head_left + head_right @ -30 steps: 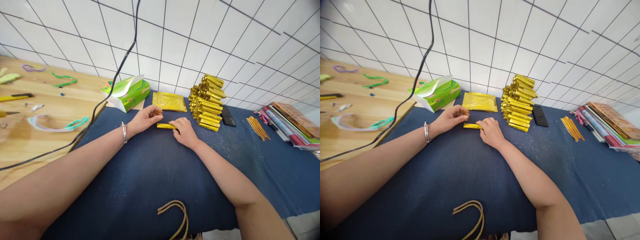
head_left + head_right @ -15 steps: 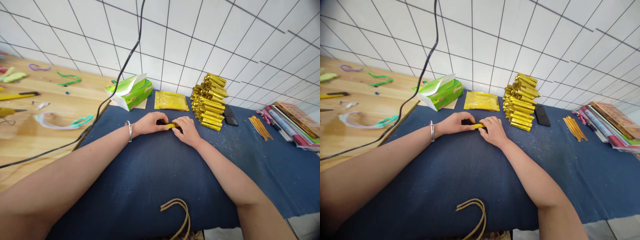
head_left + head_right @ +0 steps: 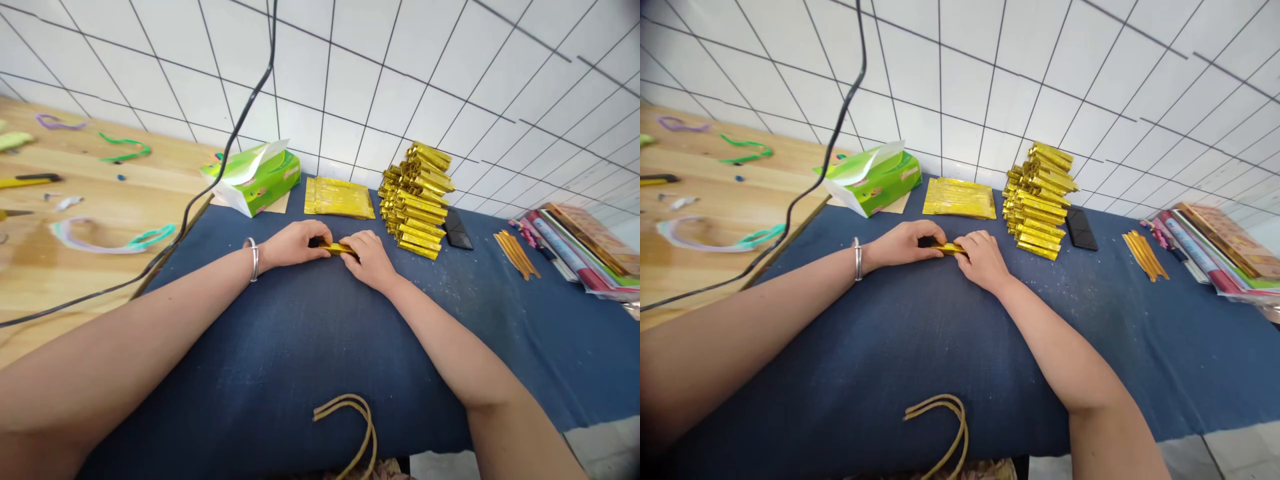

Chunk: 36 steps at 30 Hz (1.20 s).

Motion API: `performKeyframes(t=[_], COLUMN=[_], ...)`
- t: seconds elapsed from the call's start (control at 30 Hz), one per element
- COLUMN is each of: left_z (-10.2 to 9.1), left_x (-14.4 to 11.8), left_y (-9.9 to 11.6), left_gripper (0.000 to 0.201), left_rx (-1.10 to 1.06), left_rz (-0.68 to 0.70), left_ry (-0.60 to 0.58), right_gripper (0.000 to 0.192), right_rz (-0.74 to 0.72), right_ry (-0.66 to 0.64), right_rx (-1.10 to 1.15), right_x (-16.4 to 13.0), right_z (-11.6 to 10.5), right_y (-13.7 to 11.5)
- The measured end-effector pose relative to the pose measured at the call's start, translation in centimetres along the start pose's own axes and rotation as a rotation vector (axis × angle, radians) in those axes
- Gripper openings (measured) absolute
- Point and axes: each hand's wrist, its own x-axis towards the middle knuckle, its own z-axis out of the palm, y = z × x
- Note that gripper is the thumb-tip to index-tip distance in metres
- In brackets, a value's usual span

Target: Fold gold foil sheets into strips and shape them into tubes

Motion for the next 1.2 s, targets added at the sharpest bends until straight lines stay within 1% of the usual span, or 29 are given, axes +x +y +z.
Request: performKeyframes(t=[0.13, 0.23, 0.33, 0.4, 0.5, 0.57, 0.63, 0.7, 0.83, 0.93, 1.0, 1.07, 1.2], left_z=[0.2, 0.2, 0.2, 0.2, 0.3, 0.3, 0.4, 0.4, 0.3, 0.3, 0.2, 0.2, 0.2], left_x=[0.0, 0.0, -0.1, -0.1, 0.0, 0.0, 0.1, 0.1, 0.1, 0.1, 0.1, 0.1, 0.0], left_y=[-0.1, -0.2, -0.3, -0.5, -0.7, -1.0, -1.1, -1.3, -1.2, -1.1, -1.0, -0.9, -1.0], left_gripper=[0.021, 0.025, 0.030, 0.032, 0.032, 0.031, 0.031, 0.030, 0.027, 0.026, 0.025, 0.025, 0.024], left_rx=[-0.039, -0.125, -0.220, -0.241, -0.232, -0.221, -0.219, -0.220, -0.209, -0.211, -0.203, -0.191, -0.183], left_rz=[-0.001, -0.060, -0.163, -0.214, -0.237, -0.232, -0.219, -0.207, -0.195, -0.190, -0.186, -0.181, -0.172], left_ry=[0.012, 0.041, 0.130, 0.176, 0.190, 0.190, 0.189, 0.185, 0.173, 0.157, 0.148, 0.144, 0.141], right_gripper=[0.024, 0.024, 0.026, 0.028, 0.028, 0.027, 0.027, 0.027, 0.031, 0.032, 0.030, 0.028, 0.029], right_rz=[-0.015, -0.010, 0.011, 0.033, 0.065, 0.081, 0.104, 0.156, 0.289, 0.328, 0.332, 0.327, 0.340], right_ry=[-0.013, -0.004, 0.033, 0.064, 0.115, 0.162, 0.234, 0.353, 0.567, 0.670, 0.717, 0.730, 0.669], right_rx=[0.006, 0.015, 0.010, -0.004, -0.029, -0.043, -0.059, -0.100, -0.200, -0.267, -0.297, -0.332, -0.388], right_x=[0.0, 0.0, -0.1, -0.2, 0.0, 0.3, 0.5, 0.5, -0.5, -1.7, -2.2, -2.5, -2.5], right_z=[0.0, 0.0, 0.0, 0.0, -0.4, -1.1, -2.3, -4.0, -7.9, -10.1, -10.8, -11.1, -10.5], right_y=[0.0, 0.1, 0.4, 0.7, 1.5, 2.3, 3.5, 5.1, 9.7, 13.0, 14.6, 15.6, 16.7])
